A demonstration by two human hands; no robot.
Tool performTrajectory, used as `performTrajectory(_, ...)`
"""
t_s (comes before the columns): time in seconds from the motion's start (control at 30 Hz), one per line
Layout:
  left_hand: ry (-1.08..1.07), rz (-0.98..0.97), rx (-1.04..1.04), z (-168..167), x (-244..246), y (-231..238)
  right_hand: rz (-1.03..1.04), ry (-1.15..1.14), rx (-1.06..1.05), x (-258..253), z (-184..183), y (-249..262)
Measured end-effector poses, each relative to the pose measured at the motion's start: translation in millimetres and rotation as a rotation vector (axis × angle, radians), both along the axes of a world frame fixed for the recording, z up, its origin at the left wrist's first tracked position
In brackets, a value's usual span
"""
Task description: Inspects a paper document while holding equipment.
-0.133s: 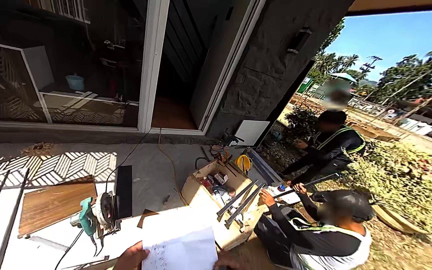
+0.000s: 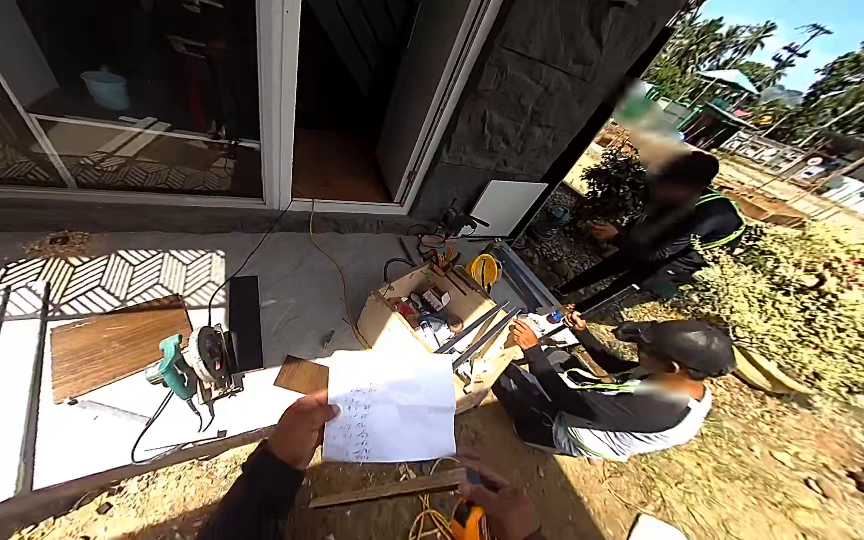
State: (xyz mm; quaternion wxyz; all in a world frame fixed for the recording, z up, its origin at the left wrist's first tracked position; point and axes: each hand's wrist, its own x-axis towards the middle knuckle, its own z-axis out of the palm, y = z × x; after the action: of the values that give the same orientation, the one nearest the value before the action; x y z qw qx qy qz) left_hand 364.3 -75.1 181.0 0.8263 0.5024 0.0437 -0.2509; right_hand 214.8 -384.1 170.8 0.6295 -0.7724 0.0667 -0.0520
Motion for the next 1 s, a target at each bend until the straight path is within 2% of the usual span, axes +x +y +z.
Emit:
performTrajectory(0.1,-0.065,-0.080,0.006,17,-9,-69,-0.190,-0.010,-0.044,-53,-8,-51)
performTrajectory(0.23,-0.116,-0.147,0.013,25,-52,-175,-0.467,0.085,-0.008,-154,1,-117)
performTrajectory(0.4,-0.131,-0.306,-0.030,17,-121,-319,-0.639,0.039,-0.111,-282,-35,-216)
performTrajectory(0.63,-0.082,-0.576,0.037,22,-211,-507,-0.870,0.217,-0.336,-423,-38,-306)
performTrajectory(0.8,-0.109,-0.778,0.112,16,-242,-613,-1.107,0.358,-0.379,-490,-55,-356)
performTrajectory(1.0,-0.087,-0.906,0.084,-10,-254,-760,-1.281,0.565,-0.393,-529,-65,-453)
